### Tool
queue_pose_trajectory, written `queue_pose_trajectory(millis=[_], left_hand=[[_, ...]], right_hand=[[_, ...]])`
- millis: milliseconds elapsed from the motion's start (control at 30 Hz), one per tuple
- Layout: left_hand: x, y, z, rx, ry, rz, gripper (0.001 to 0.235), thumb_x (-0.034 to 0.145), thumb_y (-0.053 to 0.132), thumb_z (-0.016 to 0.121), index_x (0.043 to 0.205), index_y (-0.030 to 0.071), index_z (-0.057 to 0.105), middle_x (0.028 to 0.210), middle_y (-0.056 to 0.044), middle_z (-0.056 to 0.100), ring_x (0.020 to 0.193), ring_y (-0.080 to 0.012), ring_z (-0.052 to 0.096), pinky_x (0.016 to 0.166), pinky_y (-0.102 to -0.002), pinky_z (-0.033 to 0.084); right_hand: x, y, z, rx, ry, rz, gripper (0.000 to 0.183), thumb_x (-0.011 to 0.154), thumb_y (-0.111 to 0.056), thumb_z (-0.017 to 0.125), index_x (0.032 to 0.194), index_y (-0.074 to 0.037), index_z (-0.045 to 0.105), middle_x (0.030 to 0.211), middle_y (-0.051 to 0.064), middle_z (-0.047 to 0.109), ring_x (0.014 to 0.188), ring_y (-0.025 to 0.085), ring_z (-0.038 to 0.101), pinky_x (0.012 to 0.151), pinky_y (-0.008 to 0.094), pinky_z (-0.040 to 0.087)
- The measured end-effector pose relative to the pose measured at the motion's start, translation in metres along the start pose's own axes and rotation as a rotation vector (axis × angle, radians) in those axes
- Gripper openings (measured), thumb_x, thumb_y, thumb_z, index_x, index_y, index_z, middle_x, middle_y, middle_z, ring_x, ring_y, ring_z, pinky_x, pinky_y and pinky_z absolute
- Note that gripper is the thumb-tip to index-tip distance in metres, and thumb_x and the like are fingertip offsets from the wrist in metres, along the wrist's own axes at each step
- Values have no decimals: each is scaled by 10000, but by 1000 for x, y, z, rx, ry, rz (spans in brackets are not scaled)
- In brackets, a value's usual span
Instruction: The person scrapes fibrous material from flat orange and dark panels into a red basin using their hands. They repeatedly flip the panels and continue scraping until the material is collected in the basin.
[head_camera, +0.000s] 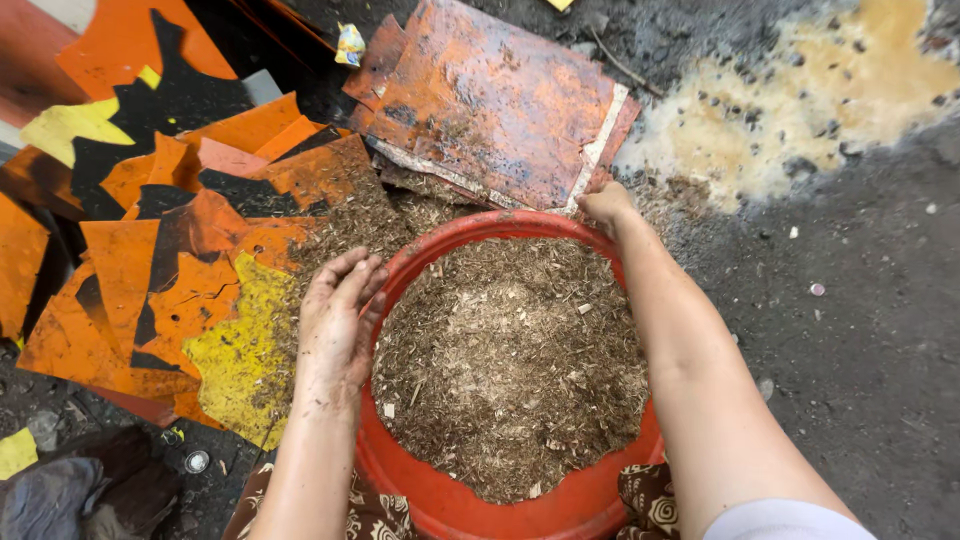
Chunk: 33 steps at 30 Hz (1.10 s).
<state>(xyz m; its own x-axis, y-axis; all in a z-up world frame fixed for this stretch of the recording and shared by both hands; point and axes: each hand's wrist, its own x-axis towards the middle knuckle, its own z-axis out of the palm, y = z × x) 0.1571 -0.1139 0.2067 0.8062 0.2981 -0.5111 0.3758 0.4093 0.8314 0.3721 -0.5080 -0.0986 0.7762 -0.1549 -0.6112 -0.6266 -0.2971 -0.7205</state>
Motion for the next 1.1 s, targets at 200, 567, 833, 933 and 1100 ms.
queue_pose_trajectory(millis=[200,567,833,933,1100], left_hand=[[12,1,3,123,38,-49,308,983,126,584,1283,57,593,1216,-72,692,1015,-127,666,835,-285,551],[13,7,-4,118,53,-61,270,991,118,583,1249,42,593,1222,-98,677,1075,-166,651,909,-316,536],[7,17,-1,68,56,-58,273,987,129,583,1245,42,596,1228,-97,681,1087,-175,647,908,-319,531],[1,9,-8,93,61,-73,294,980,128,585,1262,44,596,1234,-94,682,1102,-180,654,911,-318,533],[8,10,-7,167,109,-122,345,972,145,574,1309,70,595,1253,-82,693,1118,-169,668,917,-313,532]], right_hand=[[24,7,26,-33,-186,192,375,948,-200,715,1171,96,667,1042,209,736,848,281,702,673,409,573],[67,17,50,516,-204,278,226,991,-84,582,1178,21,652,781,48,498,528,135,379,523,335,438],[78,-8,55,438,86,349,175,915,-72,699,1067,-13,635,814,55,547,548,119,446,477,314,409],[57,15,64,364,214,331,208,859,-9,727,1016,-11,589,820,63,598,564,177,626,460,336,558],[73,-13,72,517,151,122,193,836,18,648,1029,10,656,780,138,689,539,212,644,379,337,451]])
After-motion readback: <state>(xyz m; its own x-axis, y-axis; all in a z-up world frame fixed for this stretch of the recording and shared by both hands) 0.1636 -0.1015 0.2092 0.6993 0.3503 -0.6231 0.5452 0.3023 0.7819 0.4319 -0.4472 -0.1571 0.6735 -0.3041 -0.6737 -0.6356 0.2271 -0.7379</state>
